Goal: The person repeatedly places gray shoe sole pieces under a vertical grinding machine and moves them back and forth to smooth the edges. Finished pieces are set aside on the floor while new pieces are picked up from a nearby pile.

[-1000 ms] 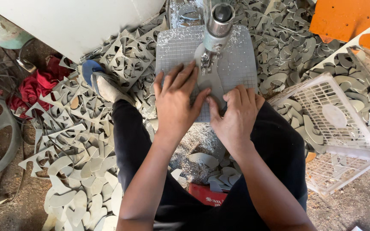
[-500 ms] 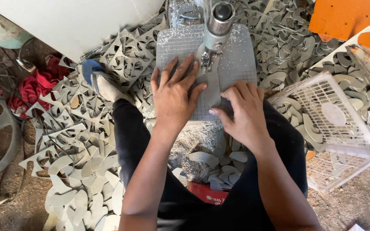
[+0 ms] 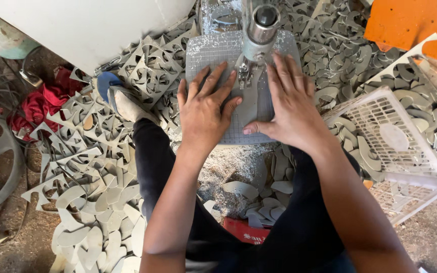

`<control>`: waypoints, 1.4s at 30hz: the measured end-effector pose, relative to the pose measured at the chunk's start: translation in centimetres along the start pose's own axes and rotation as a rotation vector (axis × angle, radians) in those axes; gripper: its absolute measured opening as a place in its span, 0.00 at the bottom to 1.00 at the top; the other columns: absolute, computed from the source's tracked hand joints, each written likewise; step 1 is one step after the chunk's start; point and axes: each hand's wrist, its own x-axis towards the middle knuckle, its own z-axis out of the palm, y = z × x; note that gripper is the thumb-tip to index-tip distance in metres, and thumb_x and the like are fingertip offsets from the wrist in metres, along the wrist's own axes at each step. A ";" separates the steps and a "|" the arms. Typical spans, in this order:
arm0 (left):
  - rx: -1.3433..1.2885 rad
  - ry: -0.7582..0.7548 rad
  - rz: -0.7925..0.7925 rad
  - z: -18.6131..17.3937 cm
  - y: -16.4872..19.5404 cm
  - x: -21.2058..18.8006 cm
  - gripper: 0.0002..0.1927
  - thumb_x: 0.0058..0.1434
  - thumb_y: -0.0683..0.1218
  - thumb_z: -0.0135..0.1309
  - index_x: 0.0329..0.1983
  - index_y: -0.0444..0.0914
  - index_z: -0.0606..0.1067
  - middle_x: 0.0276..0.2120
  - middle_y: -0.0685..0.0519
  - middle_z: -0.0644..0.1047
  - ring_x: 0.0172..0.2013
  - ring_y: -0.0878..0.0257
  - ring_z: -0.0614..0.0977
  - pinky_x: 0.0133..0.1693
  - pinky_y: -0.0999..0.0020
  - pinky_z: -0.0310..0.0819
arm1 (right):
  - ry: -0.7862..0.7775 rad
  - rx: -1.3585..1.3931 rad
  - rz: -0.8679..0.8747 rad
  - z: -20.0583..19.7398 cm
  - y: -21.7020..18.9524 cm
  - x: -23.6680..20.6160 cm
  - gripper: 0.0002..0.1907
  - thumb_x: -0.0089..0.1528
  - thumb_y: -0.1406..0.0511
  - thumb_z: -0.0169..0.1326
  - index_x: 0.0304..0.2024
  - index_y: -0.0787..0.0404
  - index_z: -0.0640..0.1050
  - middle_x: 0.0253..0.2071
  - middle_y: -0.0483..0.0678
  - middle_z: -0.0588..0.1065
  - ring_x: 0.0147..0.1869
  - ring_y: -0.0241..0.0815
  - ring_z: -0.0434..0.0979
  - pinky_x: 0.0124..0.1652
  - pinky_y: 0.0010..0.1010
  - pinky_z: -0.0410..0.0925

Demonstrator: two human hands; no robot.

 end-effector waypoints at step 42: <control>-0.064 0.023 0.068 -1.4 0.3 -1.5 0.39 0.54 0.63 0.67 0.62 0.36 0.76 0.66 0.53 0.72 0.67 0.51 0.68 0.68 0.39 0.50 | 0.061 0.032 -0.048 0.4 -0.4 0.0 0.74 0.41 0.31 0.65 0.68 0.81 0.60 0.75 0.71 0.52 0.81 0.66 0.47 0.72 0.63 0.41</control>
